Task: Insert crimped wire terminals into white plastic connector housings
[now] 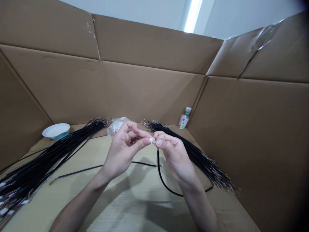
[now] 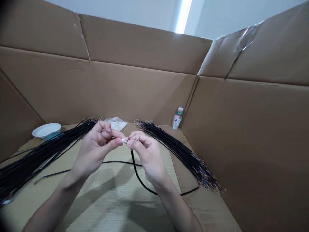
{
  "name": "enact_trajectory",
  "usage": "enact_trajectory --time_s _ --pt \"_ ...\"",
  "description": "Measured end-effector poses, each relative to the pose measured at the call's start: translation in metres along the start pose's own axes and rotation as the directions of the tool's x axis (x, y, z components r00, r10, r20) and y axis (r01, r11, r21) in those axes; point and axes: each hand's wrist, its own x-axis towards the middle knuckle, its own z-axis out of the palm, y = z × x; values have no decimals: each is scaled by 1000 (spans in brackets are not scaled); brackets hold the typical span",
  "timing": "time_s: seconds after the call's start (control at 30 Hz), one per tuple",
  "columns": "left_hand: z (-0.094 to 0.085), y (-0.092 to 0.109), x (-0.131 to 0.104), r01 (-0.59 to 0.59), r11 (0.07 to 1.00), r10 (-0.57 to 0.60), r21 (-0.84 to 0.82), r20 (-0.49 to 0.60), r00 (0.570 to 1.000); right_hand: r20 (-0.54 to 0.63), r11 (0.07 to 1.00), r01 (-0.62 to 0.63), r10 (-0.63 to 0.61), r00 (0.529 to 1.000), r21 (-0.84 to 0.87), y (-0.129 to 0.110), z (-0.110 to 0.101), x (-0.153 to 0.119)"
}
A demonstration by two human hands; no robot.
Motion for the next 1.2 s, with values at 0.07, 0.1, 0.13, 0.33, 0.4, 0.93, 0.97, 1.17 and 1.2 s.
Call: enact_trajectory --time_s 0.07,0.1,0.13,0.33,0.4,0.93,0.97,1.17,1.2 --pt "4 -3 1 -25 999 25 -33 -17 1000 -6 1000 -8 8 1000 29 1 0 0" --pt "6 -4 1 -37 999 36 -39 -38 999 -12 999 -5 6 1000 42 2 1 0" --pt "8 -6 0 -51 998 48 -38 -63 997 -24 999 3 -1 1000 51 2 1 0" --pt "16 -15 -4 -108 994 103 -16 -186 977 -64 998 41 -38 997 46 6 2 0" --pt "18 -17 -4 -131 991 125 -15 -203 971 -58 998 43 -40 998 39 6 1 0" --pt "14 -24 -3 -400 868 469 294 -222 855 -135 980 182 -192 972 -85 16 4 -3" --pt "15 -25 -3 -398 870 469 290 -241 850 -146 975 198 -212 966 -104 17 5 -3" --pt "20 -32 -3 -380 882 455 278 -301 838 -173 956 232 -263 949 -180 19 4 -3" --pt "19 -32 -3 -376 880 455 289 -288 843 -172 956 230 -261 950 -183 18 4 -3"
